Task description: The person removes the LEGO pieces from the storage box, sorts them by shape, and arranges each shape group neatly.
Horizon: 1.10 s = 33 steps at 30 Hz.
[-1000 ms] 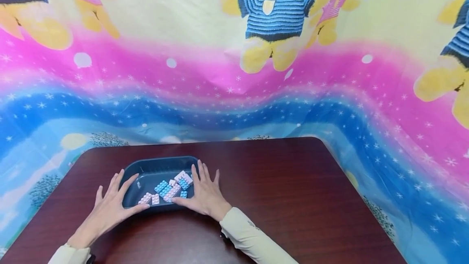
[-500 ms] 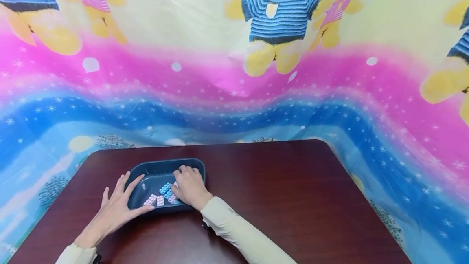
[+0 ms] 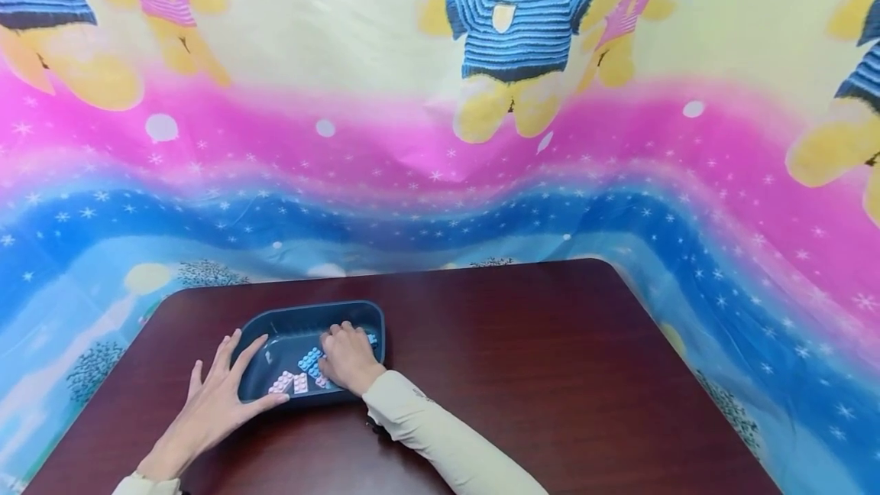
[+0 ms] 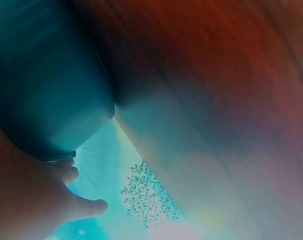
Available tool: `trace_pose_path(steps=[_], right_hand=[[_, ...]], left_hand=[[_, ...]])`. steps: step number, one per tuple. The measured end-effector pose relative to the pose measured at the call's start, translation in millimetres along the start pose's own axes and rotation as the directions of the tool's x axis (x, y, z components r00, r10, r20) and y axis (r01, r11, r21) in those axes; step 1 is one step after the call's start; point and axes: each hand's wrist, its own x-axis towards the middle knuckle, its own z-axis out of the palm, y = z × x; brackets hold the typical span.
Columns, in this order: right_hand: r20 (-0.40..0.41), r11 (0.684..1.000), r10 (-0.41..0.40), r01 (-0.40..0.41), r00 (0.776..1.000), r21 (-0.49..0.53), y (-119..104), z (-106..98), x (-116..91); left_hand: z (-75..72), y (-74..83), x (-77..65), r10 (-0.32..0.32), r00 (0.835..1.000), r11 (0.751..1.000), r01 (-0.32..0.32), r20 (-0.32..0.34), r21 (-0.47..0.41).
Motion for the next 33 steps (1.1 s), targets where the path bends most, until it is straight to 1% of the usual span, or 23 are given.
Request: trace_pose_path(steps=[4, 9, 18, 20, 23, 28, 31, 33], right_hand=[[-0.01, 1.0, -0.023, 0.023, 1.0, 0.002, -1.9, -0.8, 1.1], [-0.035, 0.999, -0.034, 0.034, 0.999, 0.008, -0.3, -0.8, 2.0], [-0.056, 0.998, -0.058, 0.06, 0.997, 0.035, -1.0, -2.1, -0.1], [-0.078, 0.997, -0.064, 0.068, 0.995, 0.042, -1.0, -1.7, -0.3], [-0.133, 0.995, -0.08, 0.088, 0.988, 0.053, -0.6, -0.1, -0.1], [-0.226, 0.987, -0.113, 0.135, 0.968, 0.084, 0.0, 2.0, 0.2], [-0.255, 0.979, -0.119, 0.156, 0.96, 0.133, 0.5, 1.3, -0.5], [-0.257, 0.971, -0.119, 0.166, 0.959, 0.17, 0.8, 1.3, -1.4]], left_hand=[[-0.5, -0.8, 0.0, 0.002, 1.0, 1.0, -0.002, -0.012, 0.004], [-0.6, -0.9, 1.2, 0.018, 1.0, 1.0, -0.018, -0.02, -0.006], [0.6, -1.7, 0.6, 0.023, 0.999, 1.0, -0.023, -0.03, -0.017], [0.7, -1.6, 0.3, 0.02, 0.999, 1.0, -0.021, -0.026, -0.017], [0.8, -1.2, 0.1, 0.016, 1.0, 1.0, -0.017, -0.022, -0.016], [1.1, -1.1, -0.1, 0.008, 1.0, 1.0, -0.008, -0.02, -0.003], [1.3, -1.5, -0.3, 0.003, 1.0, 1.0, -0.002, -0.02, 0.004], [1.4, -1.8, -0.7, 0.001, 1.0, 1.0, -0.001, -0.019, 0.006]])
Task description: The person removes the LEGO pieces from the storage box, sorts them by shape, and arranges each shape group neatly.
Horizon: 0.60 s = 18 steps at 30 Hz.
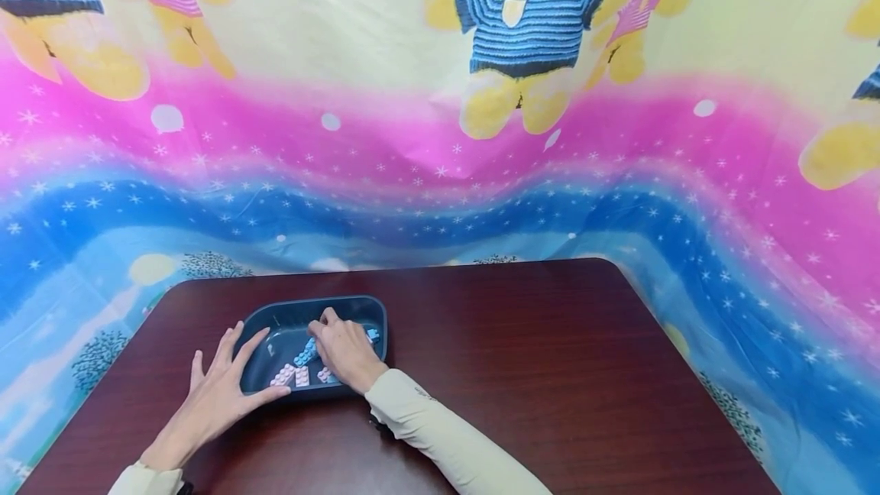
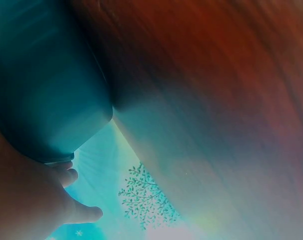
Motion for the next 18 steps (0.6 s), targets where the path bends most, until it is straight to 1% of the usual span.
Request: trace_pose_path(steps=[4, 8, 10, 16, 18], right_hand=[[0.003, 0.997, 0.008, -0.009, 1.0, 0.072, -0.3, -1.4, -1.2], [0.011, 0.995, 0.013, -0.014, 1.0, 0.104, -0.9, -1.8, -1.4], [0.018, 0.995, 0.01, -0.011, 1.0, 0.1, -0.9, -2.1, -2.0], [-0.003, 0.997, -0.016, 0.016, 1.0, 0.07, 0.2, -3.0, -4.5], [-0.005, 0.997, -0.006, 0.007, 1.0, 0.076, 1.4, -4.0, -4.8]], left_hand=[[-0.7, 0.3, 0.2, 0.003, 1.0, 1.0, -0.003, -0.002, 0.007], [-0.8, 0.4, -0.1, 0.004, 1.0, 1.0, -0.004, -0.001, 0.008], [-0.9, 0.7, -0.4, 0.004, 1.0, 1.0, -0.004, 0.0, 0.006], [-0.9, 2.2, -0.7, 0.0, 1.0, 1.0, 0.0, 0.001, 0.001], [-0.3, 2.3, -0.3, 0.001, 1.0, 1.0, -0.001, 0.0, -0.001]])
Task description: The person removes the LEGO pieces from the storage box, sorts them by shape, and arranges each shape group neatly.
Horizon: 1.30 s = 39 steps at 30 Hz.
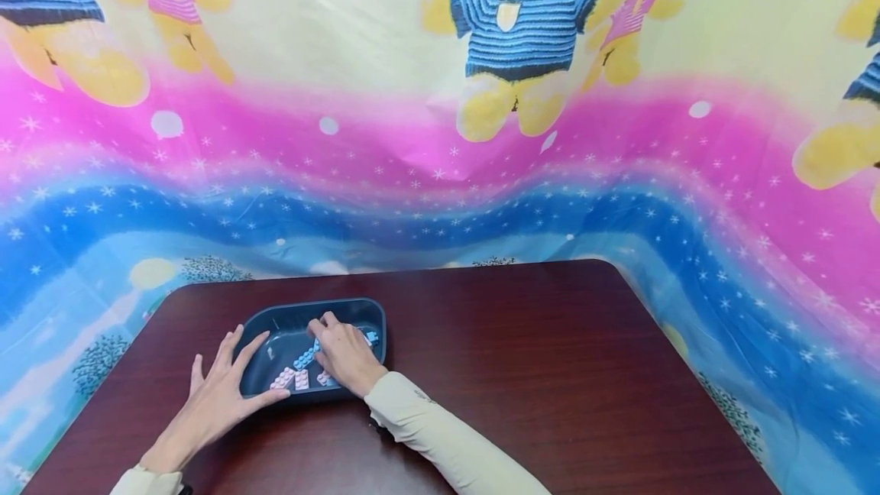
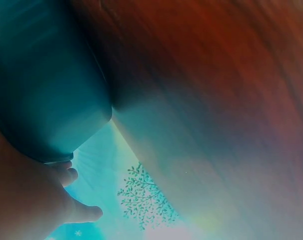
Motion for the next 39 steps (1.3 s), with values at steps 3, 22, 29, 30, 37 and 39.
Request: trace_pose_path(steps=[3, 22, 29, 30, 37, 39], right_hand=[[0.003, 0.999, 0.037, -0.037, 0.999, 0.02, 3, -4, -1], [0.063, 0.993, 0.11, -0.112, 0.992, 0.036, 19, -43, -34], [0.067, 0.98, 0.148, -0.155, 0.987, 0.122, 19, -56, -41], [0.071, 0.977, 0.158, -0.166, 0.985, 0.136, 19, -58, -42], [0.047, 0.955, 0.203, -0.209, 0.978, 0.209, 21, -77, -52], [0.021, 0.954, 0.206, -0.206, 0.978, 0.22, 23, -83, -55]], left_hand=[[1.6, 0.4, 0.7, 0.003, 1.0, 1.0, -0.003, 0.001, -0.006], [1.2, -1.8, 1.3, 0.024, 1.0, 1.0, -0.024, -0.005, -0.005], [2.2, -3.6, -0.2, 0.019, 1.0, 1.0, -0.019, -0.003, -0.008], [2.2, -3.7, -0.2, 0.019, 1.0, 1.0, -0.019, -0.004, -0.009], [-0.4, -2.0, -1.2, 0.019, 1.0, 1.0, -0.019, 0.002, -0.008], [-1.6, -1.3, -1.8, 0.021, 1.0, 1.0, -0.021, 0.003, -0.007]])
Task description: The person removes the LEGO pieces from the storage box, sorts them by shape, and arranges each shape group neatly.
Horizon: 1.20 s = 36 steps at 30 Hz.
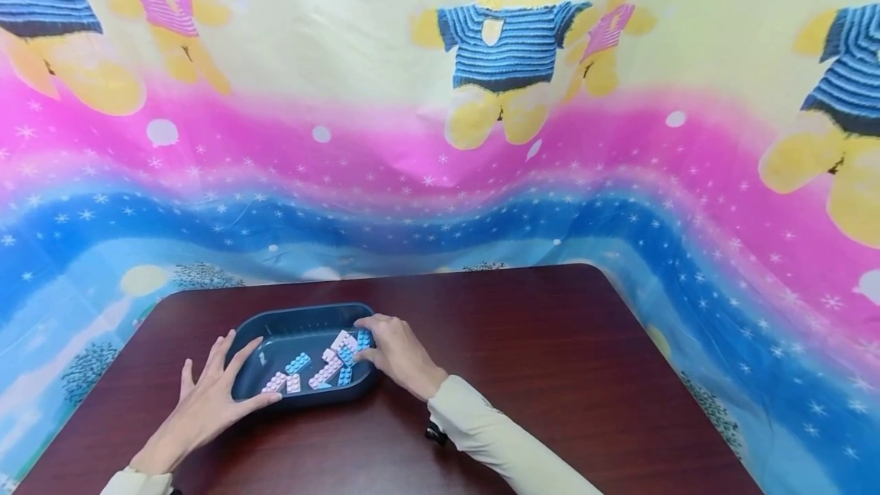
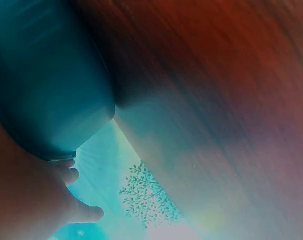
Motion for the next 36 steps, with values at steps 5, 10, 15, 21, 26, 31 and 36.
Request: trace_pose_path(steps=[5, 10, 15, 21, 26, 31, 36], right_hand=[[-0.072, 1.0, 0.007, -0.008, 0.997, -0.007, 9, -12, -5], [-0.115, 0.997, 0.076, -0.077, 0.99, -0.007, 24, -16, -12], [-0.079, 0.981, 0.186, -0.18, 0.979, 0.076, 44, -11, -21], [0.005, 0.968, 0.215, -0.214, 0.977, 0.127, 64, 2, -30], [0.042, 0.979, 0.173, -0.176, 0.984, 0.101, 76, 13, -34], [0.05, 0.978, 0.16, -0.166, 0.986, 0.13, 79, 17, -34], [0.053, 0.962, 0.195, -0.202, 0.979, 0.186, 80, 17, -33]], left_hand=[[0.4, -1.6, 0.3, 0.009, 1.0, 1.0, -0.009, -0.006, 0.005], [0.0, -2.5, 0.9, 0.014, 1.0, 1.0, -0.014, -0.01, 0.0], [-0.5, -1.8, 0.7, 0.011, 1.0, 1.0, -0.011, -0.007, -0.001], [0.5, -1.5, -0.1, 0.005, 1.0, 1.0, -0.005, -0.004, 0.005], [1.5, -1.9, -0.9, 0.001, 1.0, 1.0, -0.001, 0.0, 0.001], [0.8, -1.2, -1.4, -0.005, 1.0, 1.0, 0.005, 0.002, 0.0], [-0.9, -0.5, -0.1, 0.0, 1.0, 1.0, 0.0, 0.007, -0.005]])
